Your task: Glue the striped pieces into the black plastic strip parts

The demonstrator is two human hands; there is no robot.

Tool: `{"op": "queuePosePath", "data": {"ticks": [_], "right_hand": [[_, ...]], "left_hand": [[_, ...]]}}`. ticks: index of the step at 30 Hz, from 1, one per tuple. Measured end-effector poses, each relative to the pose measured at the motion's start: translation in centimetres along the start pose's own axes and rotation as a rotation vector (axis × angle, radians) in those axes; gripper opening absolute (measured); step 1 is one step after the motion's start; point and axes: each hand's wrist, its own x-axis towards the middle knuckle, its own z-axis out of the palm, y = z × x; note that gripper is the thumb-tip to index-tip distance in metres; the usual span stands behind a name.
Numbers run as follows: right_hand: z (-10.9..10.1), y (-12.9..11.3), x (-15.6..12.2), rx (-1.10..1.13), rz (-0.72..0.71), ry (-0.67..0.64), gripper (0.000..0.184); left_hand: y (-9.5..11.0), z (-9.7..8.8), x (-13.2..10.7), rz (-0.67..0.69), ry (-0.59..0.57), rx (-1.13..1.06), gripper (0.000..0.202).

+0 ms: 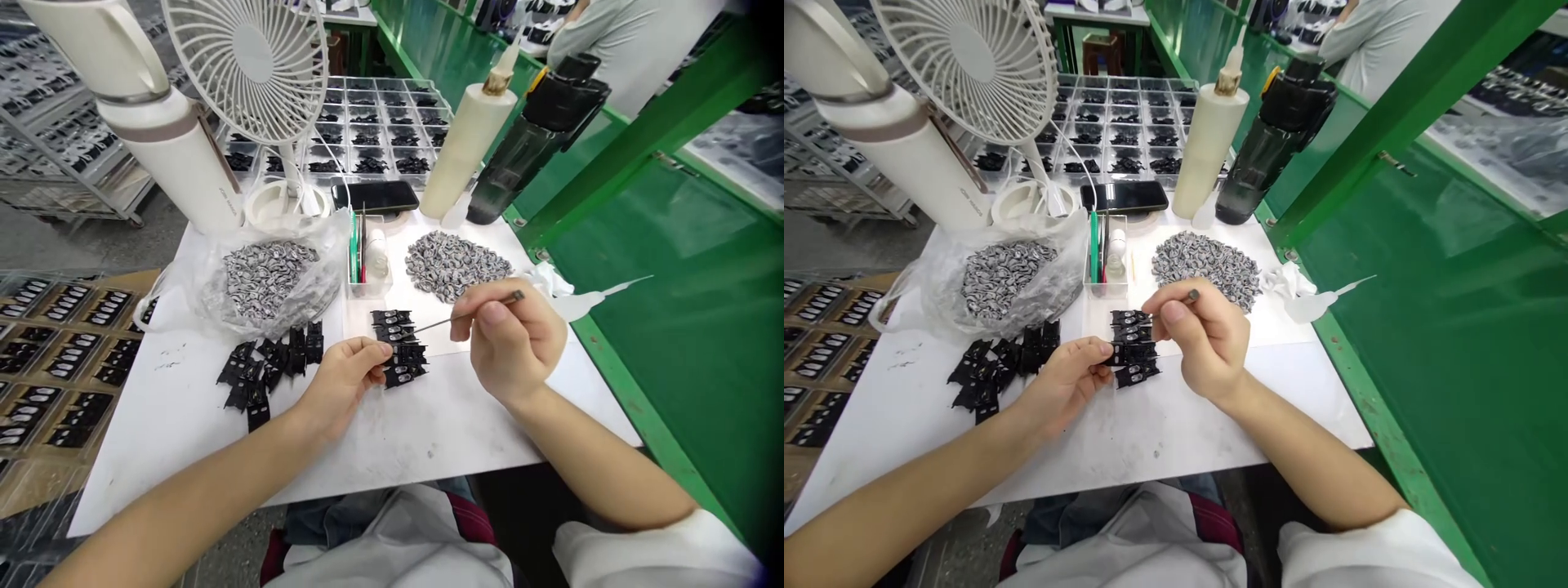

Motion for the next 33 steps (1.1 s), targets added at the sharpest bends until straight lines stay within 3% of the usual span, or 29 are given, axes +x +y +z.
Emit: {"op": "queuePosePath", "data": {"ticks": [8, 22, 25, 30, 33], "right_hand": [[-0.2, 0.4, -0.3, -0.022, 0.087, -0.043, 0.018], [-0.2, 0.3, -0.2, 0.035, 0.066, -0.029, 0.015], [-0.3, 0.2, 0.7, 0.010, 0.037, 0.036, 0.017], [0.0, 0.4, 3.7, -0.184, 0.079, -0.082, 0.016], [0.7, 0.8, 5.2, -0.274, 0.054, -0.090, 0.019]], "left_hand": [[0.0, 0.0, 0.1, -0.003, 0.003, 0.008, 0.018], [0.0, 0.0, 0.0, -0.002, 0.005, 0.015, 0.017], [0.0, 0.1, 0.0, -0.009, 0.014, 0.008, 0.016], [0.1, 0.2, 0.0, -0.008, 0.027, -0.024, 0.015], [0.2, 0.2, 0.0, -0.010, 0.044, -0.036, 0.015]]}}
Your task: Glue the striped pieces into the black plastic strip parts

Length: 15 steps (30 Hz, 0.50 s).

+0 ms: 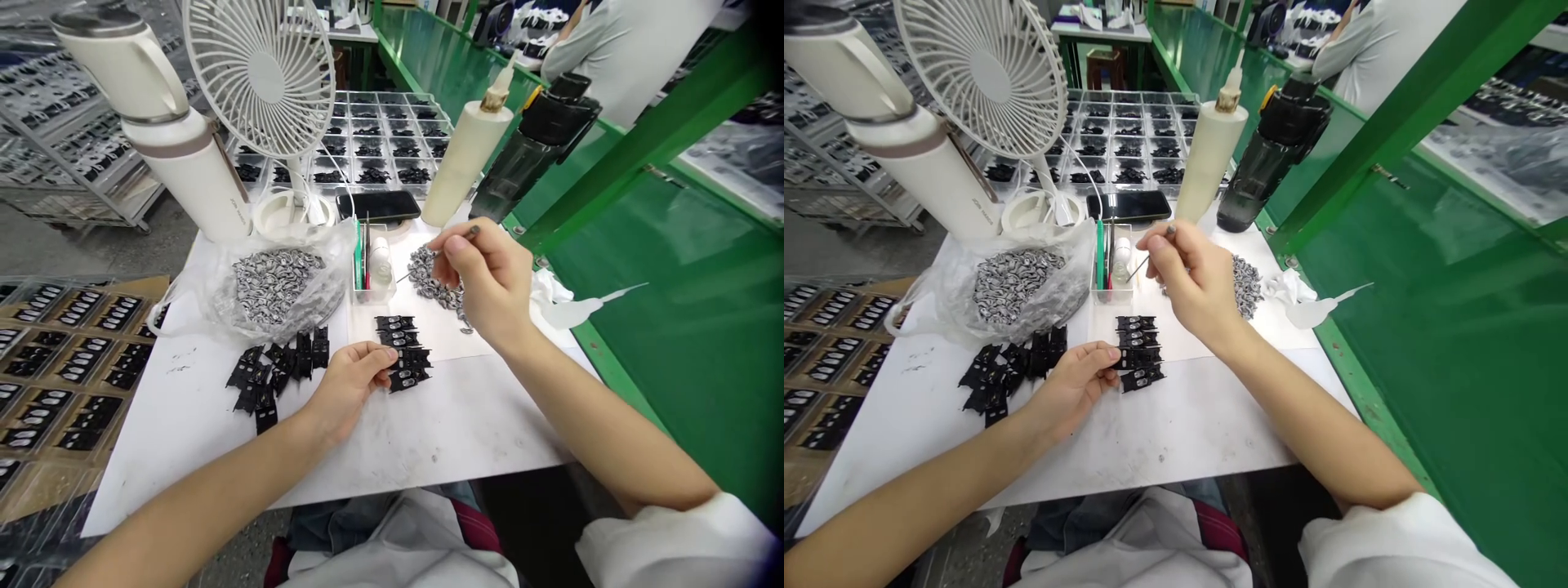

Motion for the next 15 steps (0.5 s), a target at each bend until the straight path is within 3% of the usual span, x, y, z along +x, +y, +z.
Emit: {"op": "queuePosePath", "data": {"ticks": [4, 9, 13, 15], "right_hand": [[1.3, 0.6, 1.4, -0.062, -0.024, -0.007, 0.022], [2.3, 2.1, 1.8, -0.230, 0.097, -0.219, 0.020], [1.0, 2.0, 0.4, -0.095, 0.254, -0.235, 0.022], [-0.2, 1.5, -1.0, 0.005, 0.374, -0.393, 0.021]], "left_hand": [[0.1, 0.1, -0.1, 0.005, -0.001, -0.008, 0.016], [0.1, 0.2, -0.2, 0.017, 0.001, -0.012, 0.016], [-0.1, 0.2, -0.2, 0.040, -0.006, -0.001, 0.015], [-0.2, 0.1, -0.2, 0.064, -0.018, 0.030, 0.014]]}}
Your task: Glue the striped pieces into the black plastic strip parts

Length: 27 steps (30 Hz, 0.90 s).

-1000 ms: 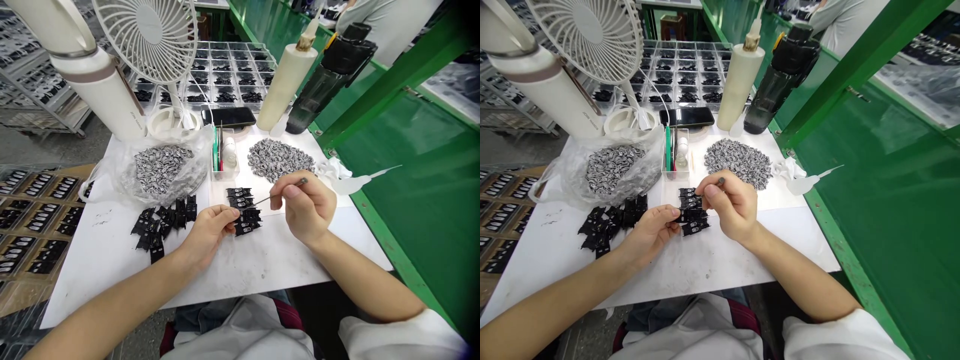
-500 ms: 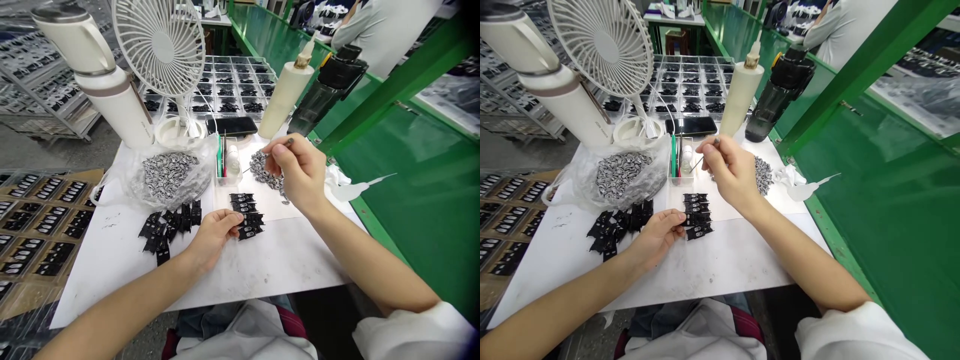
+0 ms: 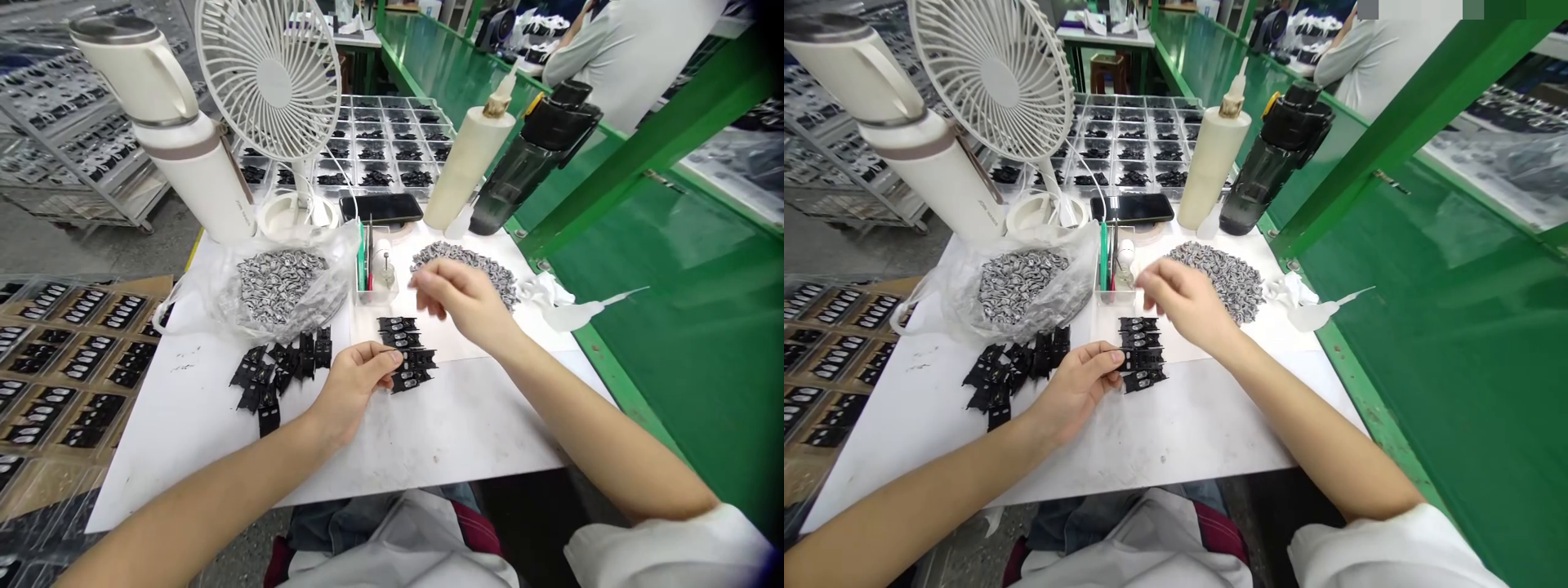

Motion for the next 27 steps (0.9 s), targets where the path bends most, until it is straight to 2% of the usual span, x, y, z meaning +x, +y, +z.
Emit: {"op": "queuePosePath", "data": {"ticks": [3, 5, 9, 13, 16, 18, 20, 22, 24, 27], "right_hand": [[-0.6, 0.4, -2.7, 0.193, 0.193, -0.331, 0.027], [-0.6, 0.9, -4.0, 0.354, 0.309, -0.461, 0.025], [-0.6, 1.8, -4.9, 0.553, 0.452, -0.555, 0.019], [-2.0, 2.1, -5.0, 0.556, 0.408, -0.666, 0.018], [-3.7, 1.9, -5.0, 0.333, 0.316, -0.799, 0.023], [-4.3, 1.7, -5.1, 0.133, 0.249, -0.856, 0.029], [-4.1, 1.6, -5.4, -0.036, 0.172, -0.847, 0.027], [-3.4, 1.5, -5.7, -0.216, 0.070, -0.789, 0.021], [-2.5, 1.4, -6.1, -0.421, -0.051, -0.716, 0.018], [-1.4, 1.5, -6.4, -0.649, -0.172, -0.625, 0.016]], "left_hand": [[-0.1, -0.1, -0.1, 0.026, -0.020, 0.048, 0.014], [-0.3, -0.1, -0.1, 0.035, -0.034, 0.075, 0.014], [-0.7, -0.1, -0.1, 0.056, -0.054, 0.141, 0.015], [0.0, -0.1, -0.6, 0.144, -0.132, 0.349, 0.014], [1.3, -0.1, -1.2, 0.370, -0.282, 0.703, 0.021], [2.0, -0.2, -1.3, 0.567, -0.327, 0.935, 0.027], [2.1, -0.4, -1.0, 0.727, -0.295, 1.188, 0.036], [1.6, -0.8, -0.5, 0.830, -0.228, 1.435, 0.046], [0.9, -1.1, 0.2, 0.882, -0.169, 1.605, 0.049], [0.2, -1.5, 0.9, 0.898, -0.094, 1.704, 0.042]]}}
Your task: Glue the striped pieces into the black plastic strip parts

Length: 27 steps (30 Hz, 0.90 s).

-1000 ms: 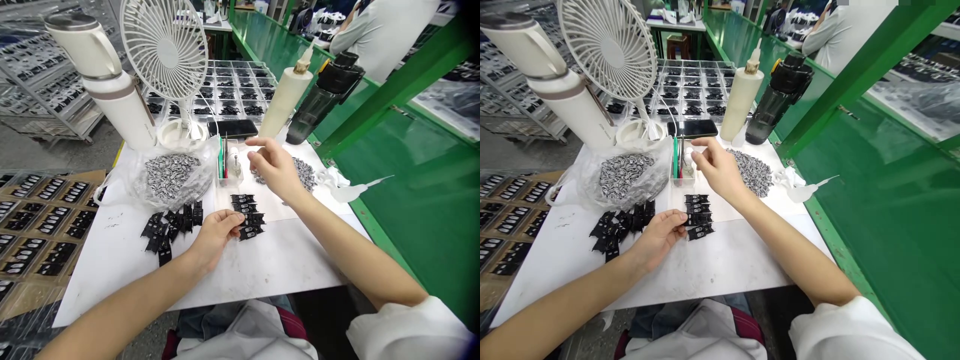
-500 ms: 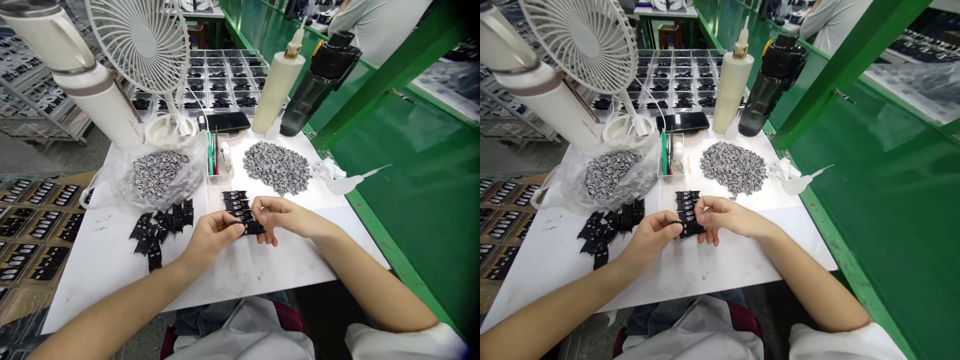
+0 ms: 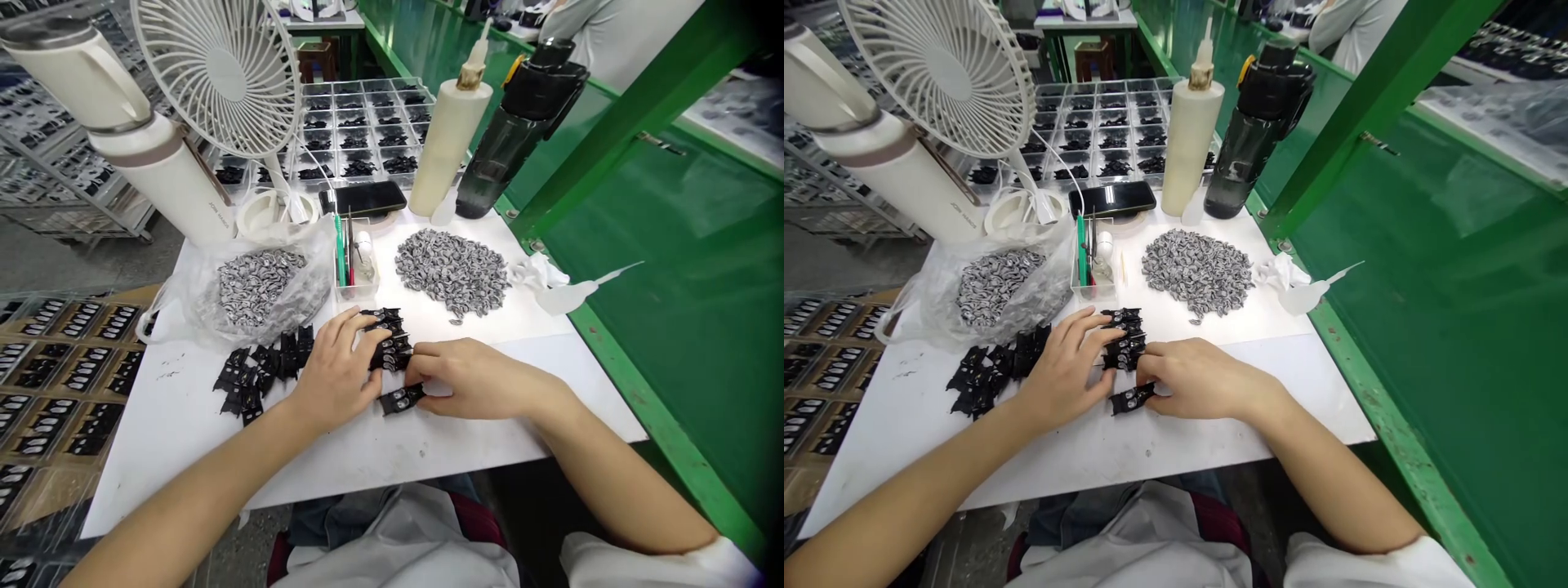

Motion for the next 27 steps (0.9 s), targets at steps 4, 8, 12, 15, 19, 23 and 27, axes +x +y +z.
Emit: {"op": "queuePosePath", "data": {"ticks": [4, 8, 12, 15, 19, 23, 27], "right_hand": [[0.7, -0.2, 0.5, -0.166, 0.062, 0.120, 0.017], [1.1, -0.5, 0.9, -0.224, 0.121, 0.157, 0.018], [1.2, -0.8, 1.1, -0.228, 0.150, 0.174, 0.019], [1.3, -0.8, 1.1, -0.201, 0.152, 0.201, 0.024], [1.6, -0.5, 1.2, -0.177, 0.150, 0.320, 0.029], [1.9, -0.2, 1.7, -0.173, 0.157, 0.358, 0.025], [1.8, 0.1, 2.1, -0.058, 0.170, 0.352, 0.022]], "left_hand": [[-0.1, 0.0, 0.1, -0.057, 0.040, 0.019, 0.034], [0.3, -1.0, 0.0, -0.121, 0.048, 0.136, 0.024], [0.1, -2.4, 0.0, -0.240, -0.032, 0.469, 0.023], [-0.6, -3.2, 0.0, -0.301, -0.083, 0.651, 0.022], [-0.9, -3.6, 0.0, -0.325, -0.153, 0.705, 0.020], [-0.7, -3.6, 0.0, -0.327, -0.187, 0.692, 0.022], [-0.6, -3.5, 0.1, -0.306, -0.182, 0.670, 0.024]]}}
